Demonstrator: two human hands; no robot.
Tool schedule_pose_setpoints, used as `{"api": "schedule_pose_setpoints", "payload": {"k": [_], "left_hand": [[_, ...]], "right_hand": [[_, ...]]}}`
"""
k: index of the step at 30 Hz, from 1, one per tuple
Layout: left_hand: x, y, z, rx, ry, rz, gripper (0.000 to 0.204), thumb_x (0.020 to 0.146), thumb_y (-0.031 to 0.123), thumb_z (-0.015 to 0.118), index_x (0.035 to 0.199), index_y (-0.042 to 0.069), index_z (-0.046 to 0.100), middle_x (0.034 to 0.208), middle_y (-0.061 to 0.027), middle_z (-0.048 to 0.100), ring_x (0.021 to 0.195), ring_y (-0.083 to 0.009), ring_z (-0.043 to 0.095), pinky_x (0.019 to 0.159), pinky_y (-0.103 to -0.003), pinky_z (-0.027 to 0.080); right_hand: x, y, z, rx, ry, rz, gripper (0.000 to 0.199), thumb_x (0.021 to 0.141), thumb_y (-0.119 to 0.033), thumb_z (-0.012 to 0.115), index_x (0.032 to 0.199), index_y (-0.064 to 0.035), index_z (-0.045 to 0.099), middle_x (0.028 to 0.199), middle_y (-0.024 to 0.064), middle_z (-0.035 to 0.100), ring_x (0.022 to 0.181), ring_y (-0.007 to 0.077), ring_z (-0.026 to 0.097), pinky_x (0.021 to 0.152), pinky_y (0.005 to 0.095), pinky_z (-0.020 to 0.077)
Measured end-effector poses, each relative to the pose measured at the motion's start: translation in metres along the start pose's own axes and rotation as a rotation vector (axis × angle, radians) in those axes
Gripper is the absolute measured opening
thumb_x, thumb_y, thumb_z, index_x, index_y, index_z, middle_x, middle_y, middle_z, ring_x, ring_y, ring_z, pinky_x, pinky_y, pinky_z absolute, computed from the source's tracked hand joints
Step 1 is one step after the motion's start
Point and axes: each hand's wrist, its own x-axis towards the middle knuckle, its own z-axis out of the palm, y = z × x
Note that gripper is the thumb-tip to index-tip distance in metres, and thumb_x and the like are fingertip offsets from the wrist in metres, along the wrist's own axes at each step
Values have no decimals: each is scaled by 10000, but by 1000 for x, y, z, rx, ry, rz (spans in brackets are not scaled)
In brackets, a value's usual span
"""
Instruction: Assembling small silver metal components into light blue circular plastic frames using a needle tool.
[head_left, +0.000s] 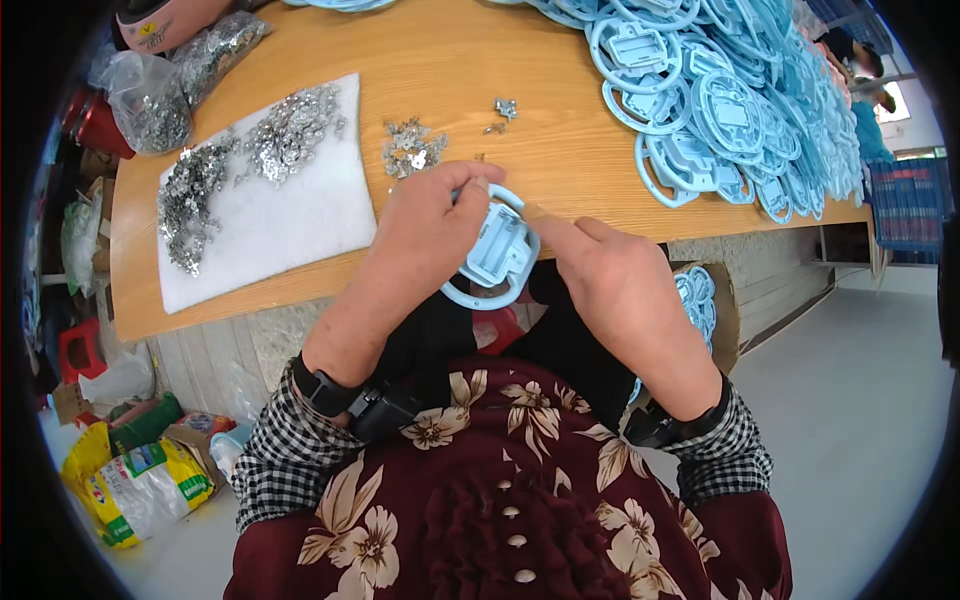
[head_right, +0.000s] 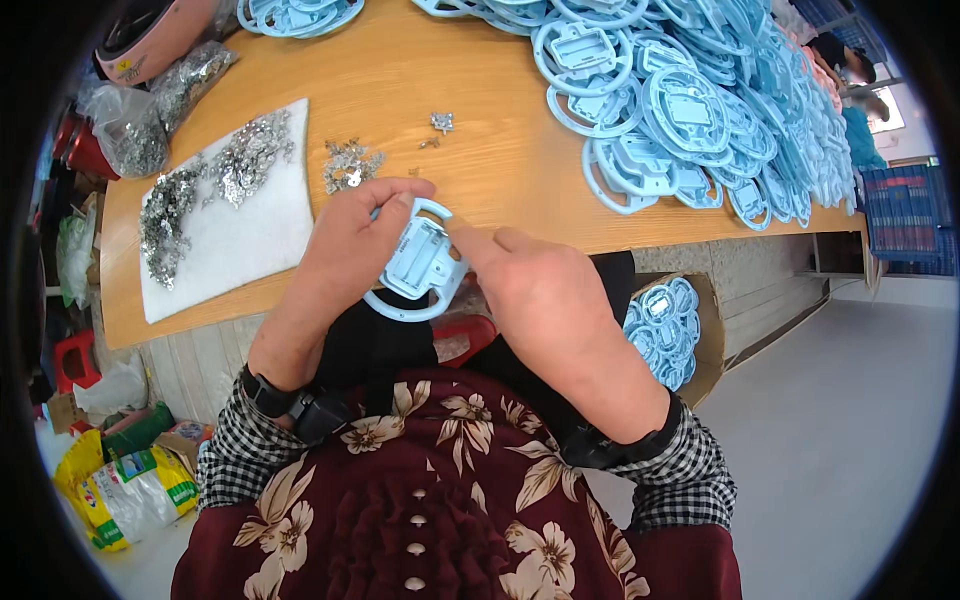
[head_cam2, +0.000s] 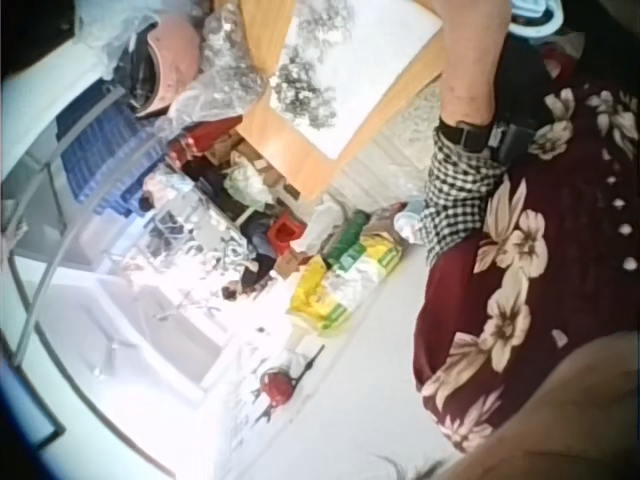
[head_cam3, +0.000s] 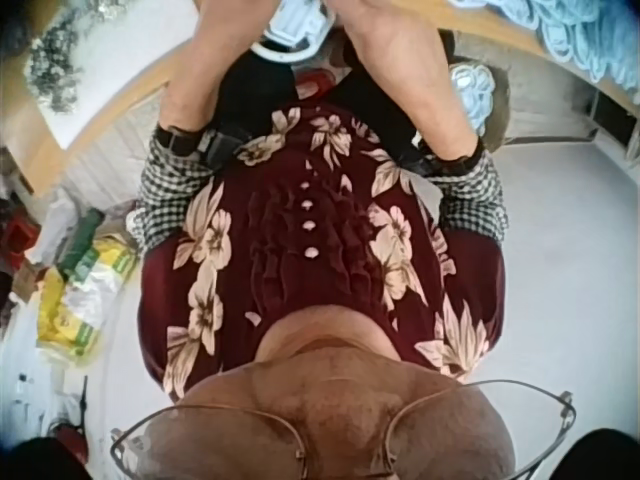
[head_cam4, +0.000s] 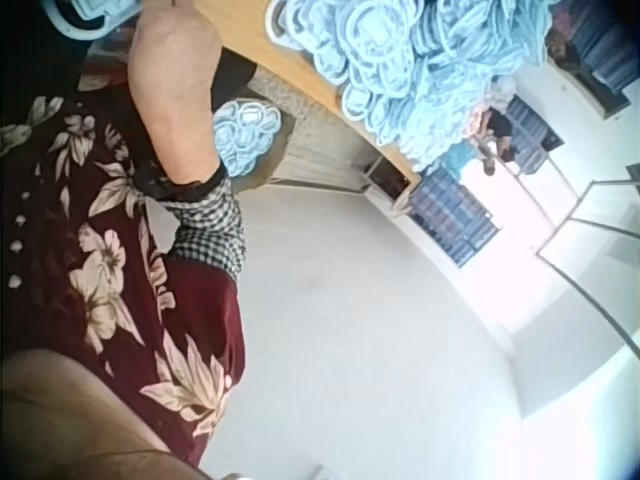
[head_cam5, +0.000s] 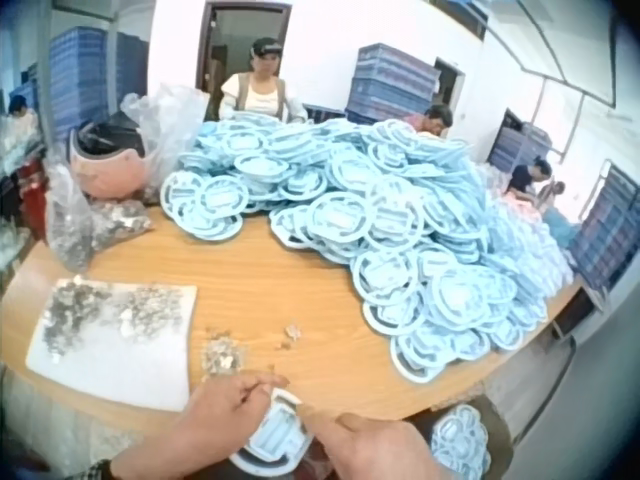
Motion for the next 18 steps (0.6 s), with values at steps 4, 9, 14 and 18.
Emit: {"api": "schedule_pose_setpoints", "payload": {"k": [4,9,14,18], "left_hand": [[-3,8,-5,-235,-13,-85,319,1057,190,495,1236,-26,646,920,-24,706,789,-74,648,714,-235,527],[-14,19,7,-339,-58,-54,317,1055,187,498,1264,-11,631,965,-23,701,823,-59,645,729,-211,521],[-21,22,7,-333,-175,37,341,1005,160,547,1298,-2,613,1050,-49,700,904,-90,656,800,-243,536],[-20,32,-1,233,-199,366,349,960,117,543,1274,-25,599,1091,-98,692,957,-156,674,857,-296,539]], "right_hand": [[-7,11,8,426,107,180,266,945,-109,622,1202,-44,629,799,82,651,620,198,615,545,353,481],[-11,13,26,1358,14,545,242,1045,-240,585,1163,-31,615,770,-40,572,529,33,423,485,225,354],[-11,28,16,1540,-70,535,213,1046,-258,582,1063,-48,615,726,-80,505,540,-3,374,473,191,287],[-11,25,5,1389,-89,523,218,1049,-260,575,1067,-50,626,720,-80,520,561,8,412,493,196,330]]}}
